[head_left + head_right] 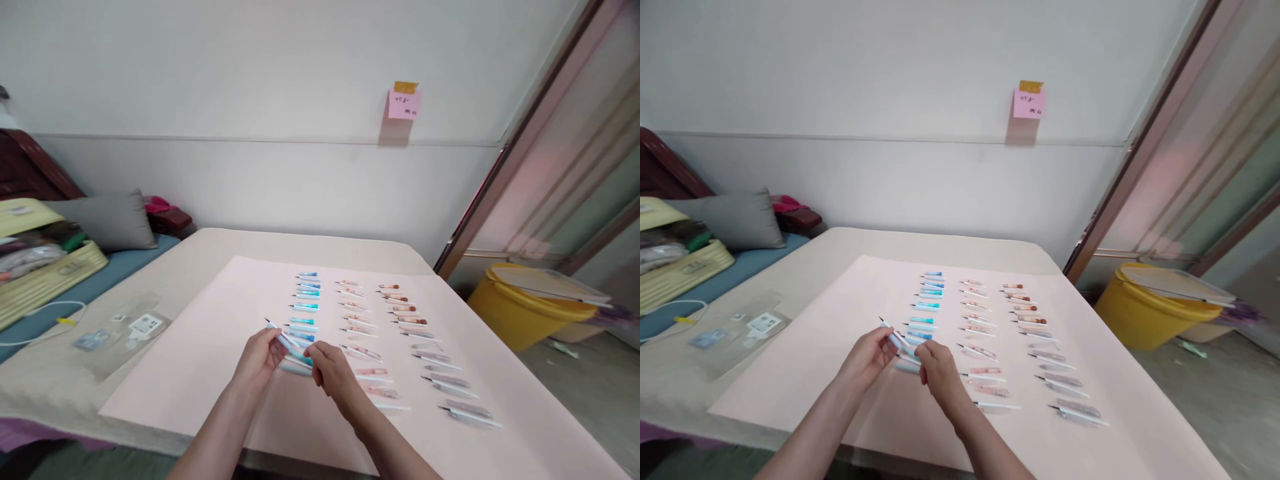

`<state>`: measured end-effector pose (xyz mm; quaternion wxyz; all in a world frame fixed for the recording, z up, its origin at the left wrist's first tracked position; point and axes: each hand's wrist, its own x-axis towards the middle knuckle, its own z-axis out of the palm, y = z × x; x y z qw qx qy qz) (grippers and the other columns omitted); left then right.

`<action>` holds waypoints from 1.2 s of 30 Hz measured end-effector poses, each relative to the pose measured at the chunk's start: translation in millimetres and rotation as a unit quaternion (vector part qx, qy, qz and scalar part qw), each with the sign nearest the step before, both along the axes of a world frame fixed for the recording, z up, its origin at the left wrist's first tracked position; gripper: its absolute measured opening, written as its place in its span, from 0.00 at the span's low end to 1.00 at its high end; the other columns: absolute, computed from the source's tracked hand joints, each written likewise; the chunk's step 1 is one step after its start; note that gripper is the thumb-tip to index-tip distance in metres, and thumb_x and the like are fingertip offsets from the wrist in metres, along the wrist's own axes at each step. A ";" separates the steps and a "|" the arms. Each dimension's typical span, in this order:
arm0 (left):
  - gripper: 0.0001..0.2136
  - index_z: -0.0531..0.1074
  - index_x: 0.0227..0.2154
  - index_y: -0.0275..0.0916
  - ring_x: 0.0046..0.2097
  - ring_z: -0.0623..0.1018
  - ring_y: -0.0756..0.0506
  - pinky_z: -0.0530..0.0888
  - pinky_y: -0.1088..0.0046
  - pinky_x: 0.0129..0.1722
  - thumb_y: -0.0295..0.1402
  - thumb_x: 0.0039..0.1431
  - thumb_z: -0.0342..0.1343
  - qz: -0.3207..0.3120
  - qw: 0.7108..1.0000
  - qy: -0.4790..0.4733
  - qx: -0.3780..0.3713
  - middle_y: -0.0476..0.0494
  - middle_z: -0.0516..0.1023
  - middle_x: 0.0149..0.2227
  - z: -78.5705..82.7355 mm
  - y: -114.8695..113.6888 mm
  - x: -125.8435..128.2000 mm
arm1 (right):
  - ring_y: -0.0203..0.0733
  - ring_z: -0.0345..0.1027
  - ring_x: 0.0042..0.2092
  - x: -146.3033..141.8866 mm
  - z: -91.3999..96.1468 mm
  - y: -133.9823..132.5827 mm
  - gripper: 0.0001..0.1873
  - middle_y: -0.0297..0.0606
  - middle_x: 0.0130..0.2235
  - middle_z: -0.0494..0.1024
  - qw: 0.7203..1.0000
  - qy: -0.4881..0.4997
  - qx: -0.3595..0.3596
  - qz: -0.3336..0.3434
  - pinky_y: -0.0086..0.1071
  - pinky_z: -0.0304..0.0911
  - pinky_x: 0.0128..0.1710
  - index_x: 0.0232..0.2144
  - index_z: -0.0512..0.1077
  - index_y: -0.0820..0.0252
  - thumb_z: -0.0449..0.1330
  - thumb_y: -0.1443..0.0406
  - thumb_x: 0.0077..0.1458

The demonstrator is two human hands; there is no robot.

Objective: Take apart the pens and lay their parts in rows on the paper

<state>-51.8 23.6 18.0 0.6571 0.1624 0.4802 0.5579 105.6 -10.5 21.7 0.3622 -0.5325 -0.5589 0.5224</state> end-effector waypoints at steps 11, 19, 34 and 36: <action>0.08 0.71 0.31 0.36 0.31 0.76 0.49 0.71 0.73 0.33 0.28 0.45 0.58 -0.205 0.979 -0.008 0.005 0.45 0.77 0.30 3.3 -27.6 37.3 | 0.30 0.49 0.18 3.2 -4.2 9.8 0.13 0.28 0.16 0.60 0.989 0.083 -0.064 -0.106 0.27 0.41 0.17 0.21 0.67 0.62 0.52 0.58 0.47; 0.09 0.70 0.30 0.38 0.28 0.72 0.53 0.69 0.76 0.31 0.30 0.43 0.59 -0.205 0.979 0.010 -0.019 0.51 0.72 0.25 1.4 -34.4 47.3 | 0.34 0.50 0.26 0.0 -7.2 5.2 0.12 0.30 0.21 0.61 0.988 0.108 0.007 -0.112 0.28 0.50 0.24 0.17 0.63 0.61 0.53 0.60 0.46; 0.11 0.72 0.33 0.39 0.29 0.73 0.50 0.69 0.71 0.33 0.31 0.43 0.59 -0.216 0.975 0.050 -0.012 0.49 0.73 0.26 -4.4 -39.6 55.8 | 0.36 0.59 0.27 -4.6 -16.8 0.5 0.16 0.35 0.25 0.69 0.971 0.217 -0.059 -0.082 0.28 0.54 0.25 0.24 0.69 0.64 0.55 0.55 0.49; 0.11 0.73 0.33 0.39 0.29 0.73 0.50 0.69 0.71 0.33 0.31 0.42 0.59 -0.210 0.976 0.048 -0.007 0.49 0.73 0.26 -4.5 -39.2 55.4 | 0.36 0.59 0.28 -4.2 -14.1 -0.4 0.17 0.35 0.25 0.69 0.971 0.222 -0.054 -0.072 0.28 0.55 0.25 0.25 0.69 0.64 0.55 0.54 0.50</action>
